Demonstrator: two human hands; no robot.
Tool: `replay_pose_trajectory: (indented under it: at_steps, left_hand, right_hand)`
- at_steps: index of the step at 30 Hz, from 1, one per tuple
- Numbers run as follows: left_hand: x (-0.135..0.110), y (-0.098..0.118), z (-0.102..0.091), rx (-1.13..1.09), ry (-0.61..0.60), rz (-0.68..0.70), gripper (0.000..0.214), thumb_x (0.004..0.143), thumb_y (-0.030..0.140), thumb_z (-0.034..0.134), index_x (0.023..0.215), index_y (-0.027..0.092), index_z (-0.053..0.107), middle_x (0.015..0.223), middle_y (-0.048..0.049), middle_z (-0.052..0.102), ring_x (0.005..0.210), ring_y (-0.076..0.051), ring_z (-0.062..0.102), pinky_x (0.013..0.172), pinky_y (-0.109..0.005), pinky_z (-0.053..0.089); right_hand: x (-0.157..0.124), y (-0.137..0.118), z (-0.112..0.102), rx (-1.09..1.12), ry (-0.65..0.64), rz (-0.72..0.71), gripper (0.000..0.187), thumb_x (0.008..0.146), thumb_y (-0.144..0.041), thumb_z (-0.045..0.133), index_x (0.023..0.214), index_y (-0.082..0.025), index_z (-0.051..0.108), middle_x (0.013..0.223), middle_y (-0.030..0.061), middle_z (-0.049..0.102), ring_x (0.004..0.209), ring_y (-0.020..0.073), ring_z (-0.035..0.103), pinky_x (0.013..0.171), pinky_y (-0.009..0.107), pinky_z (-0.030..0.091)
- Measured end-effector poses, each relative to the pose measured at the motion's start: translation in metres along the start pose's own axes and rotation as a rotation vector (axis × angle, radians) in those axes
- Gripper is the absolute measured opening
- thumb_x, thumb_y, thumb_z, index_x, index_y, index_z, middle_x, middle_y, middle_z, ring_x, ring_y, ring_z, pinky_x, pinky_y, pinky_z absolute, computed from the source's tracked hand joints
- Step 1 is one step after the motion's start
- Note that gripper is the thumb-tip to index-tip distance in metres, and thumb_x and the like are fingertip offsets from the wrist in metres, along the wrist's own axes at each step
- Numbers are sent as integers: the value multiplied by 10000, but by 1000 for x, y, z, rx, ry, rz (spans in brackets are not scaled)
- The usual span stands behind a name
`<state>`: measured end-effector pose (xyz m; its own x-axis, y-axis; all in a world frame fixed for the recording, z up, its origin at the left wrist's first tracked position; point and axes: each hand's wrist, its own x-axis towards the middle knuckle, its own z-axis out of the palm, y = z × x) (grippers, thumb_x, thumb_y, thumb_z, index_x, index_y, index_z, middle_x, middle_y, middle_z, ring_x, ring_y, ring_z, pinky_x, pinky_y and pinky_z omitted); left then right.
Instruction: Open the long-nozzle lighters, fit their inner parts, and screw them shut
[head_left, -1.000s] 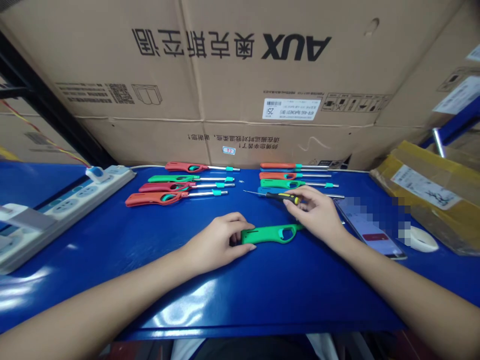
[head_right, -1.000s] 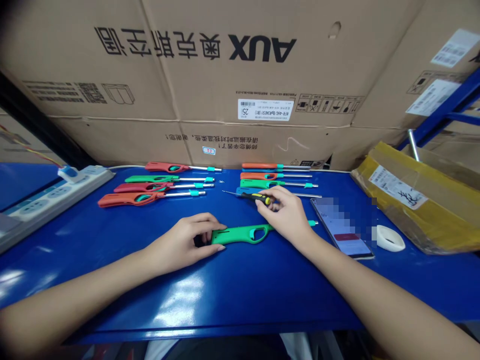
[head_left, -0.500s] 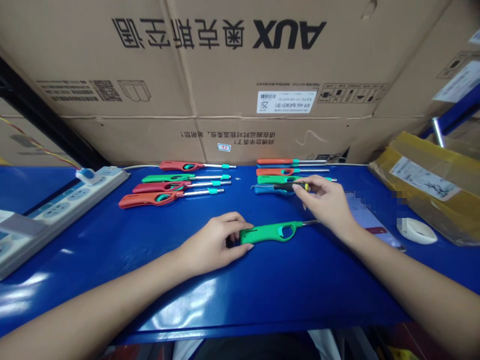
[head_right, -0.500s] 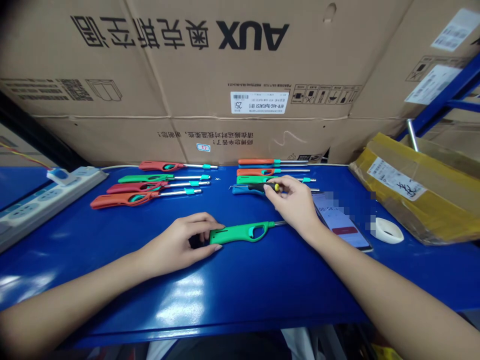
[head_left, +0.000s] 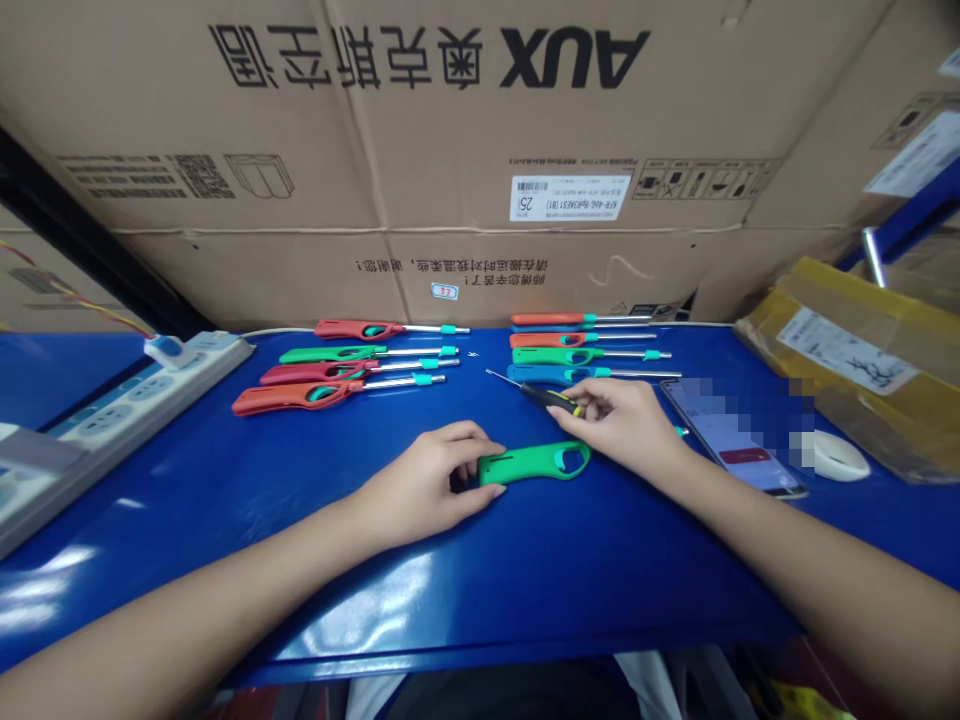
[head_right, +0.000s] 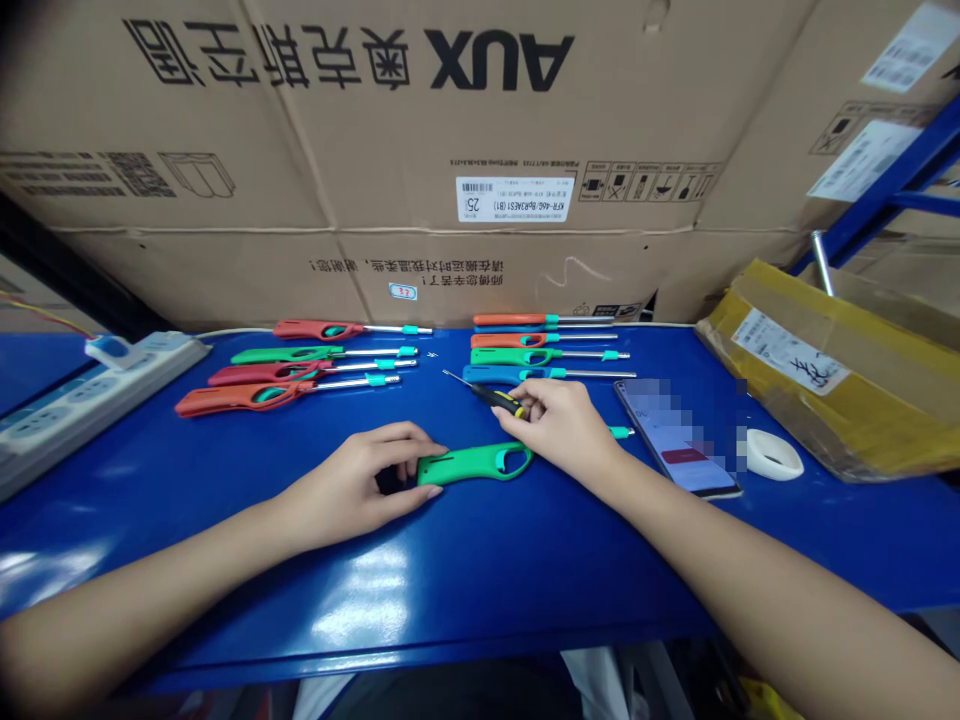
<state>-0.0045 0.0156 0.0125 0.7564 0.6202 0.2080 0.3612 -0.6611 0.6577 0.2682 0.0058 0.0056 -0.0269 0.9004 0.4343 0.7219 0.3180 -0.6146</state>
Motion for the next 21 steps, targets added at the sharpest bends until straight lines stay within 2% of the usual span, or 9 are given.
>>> replay_pose_trajectory:
  at_steps: [6,13,18,21]
  left_hand:
    - [0,-1,1,3,-2,7,336,906,244,708,1231,156,705,1059,-58,647,728,-101,607,662,-243,544]
    - [1,1,0,16,-3,21,326,911,245,700,1228,170,702,1040,-54,655,730,-106,614,663,-246,556]
    - [1,-1,1,0,10,15,333,904,256,721,1226,169,708,1046,-59,658,710,-102,606,668,-254,558]
    - [1,-3,3,-17,21,16,346,890,288,755,1216,175,716,1041,-57,664,727,-107,613,677,-253,560]
  right_hand:
    - [0,1,4,-56,-85,24,190,779,-368,723,754,-181,697,497,-32,567,458,118,501,499,258,380]
    - [-1,0,-2,-72,-94,67,194,751,-364,729,690,-199,647,514,-33,580,443,111,482,464,253,343]
    - [-2,-4,-3,-2,8,76,212,786,-404,717,784,-198,668,507,-46,534,461,111,463,482,262,379]
    - [0,-10,-7,188,132,109,256,789,-434,734,872,-196,692,616,-20,587,502,115,502,473,262,398]
